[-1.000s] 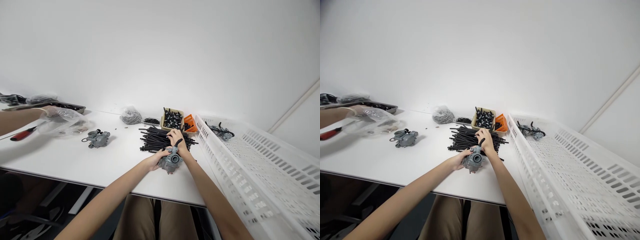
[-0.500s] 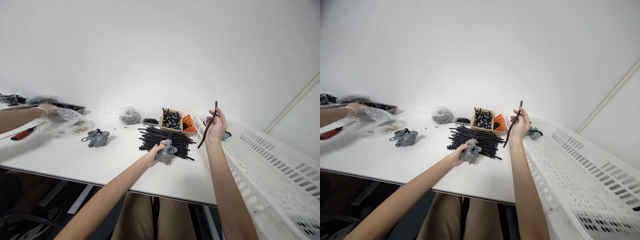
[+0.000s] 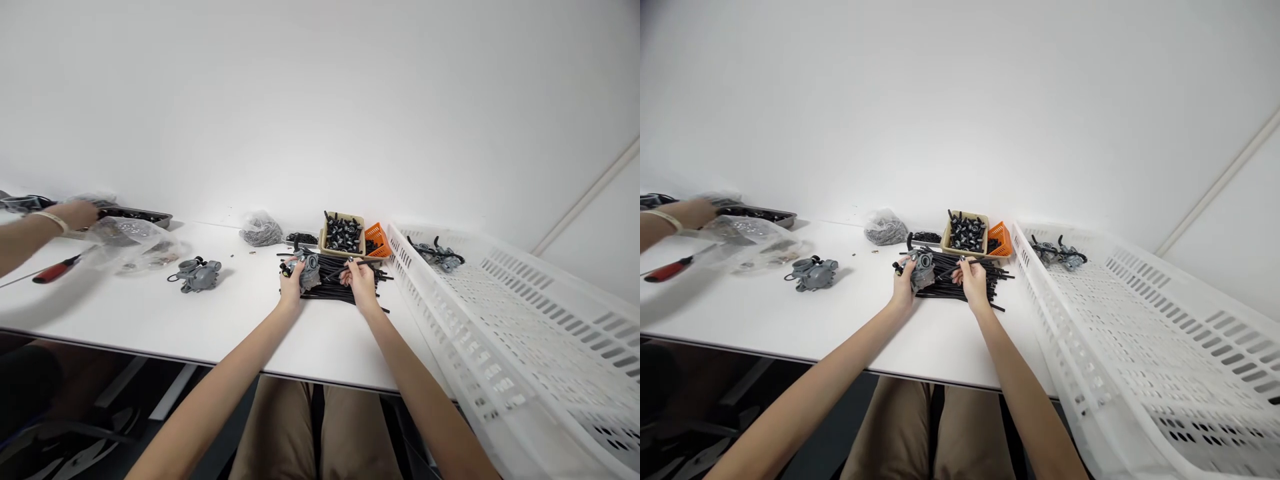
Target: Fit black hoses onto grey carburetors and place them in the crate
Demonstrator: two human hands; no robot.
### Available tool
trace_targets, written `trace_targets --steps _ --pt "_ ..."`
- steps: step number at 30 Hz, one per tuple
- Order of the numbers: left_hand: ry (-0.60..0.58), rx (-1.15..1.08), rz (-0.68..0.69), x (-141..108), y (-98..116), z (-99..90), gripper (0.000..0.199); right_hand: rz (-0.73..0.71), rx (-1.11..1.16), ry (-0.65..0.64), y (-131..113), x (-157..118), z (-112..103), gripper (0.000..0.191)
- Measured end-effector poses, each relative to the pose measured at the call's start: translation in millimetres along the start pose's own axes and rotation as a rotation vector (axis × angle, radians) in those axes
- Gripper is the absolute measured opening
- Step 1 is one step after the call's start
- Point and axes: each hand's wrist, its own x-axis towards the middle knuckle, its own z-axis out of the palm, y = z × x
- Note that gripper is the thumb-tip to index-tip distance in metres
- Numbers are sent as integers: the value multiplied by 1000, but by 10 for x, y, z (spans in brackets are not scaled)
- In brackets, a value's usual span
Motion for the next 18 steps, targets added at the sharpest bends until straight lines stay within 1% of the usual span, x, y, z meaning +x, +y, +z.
trace_targets --steps 3,11,15,18 --pt "31 13 69 44 -31 -26 44 9 -41 -11 31 -34 2 34" --pt "26 0 40 25 -7 7 42 41 3 -9 50 -55 -9 31" --pt "25 12 62 29 -11 9 39 80 32 -57 72 -69 -1 30" --pt "22 16 88 27 -15 17 35 116 -6 -117 104 -93 23 30"
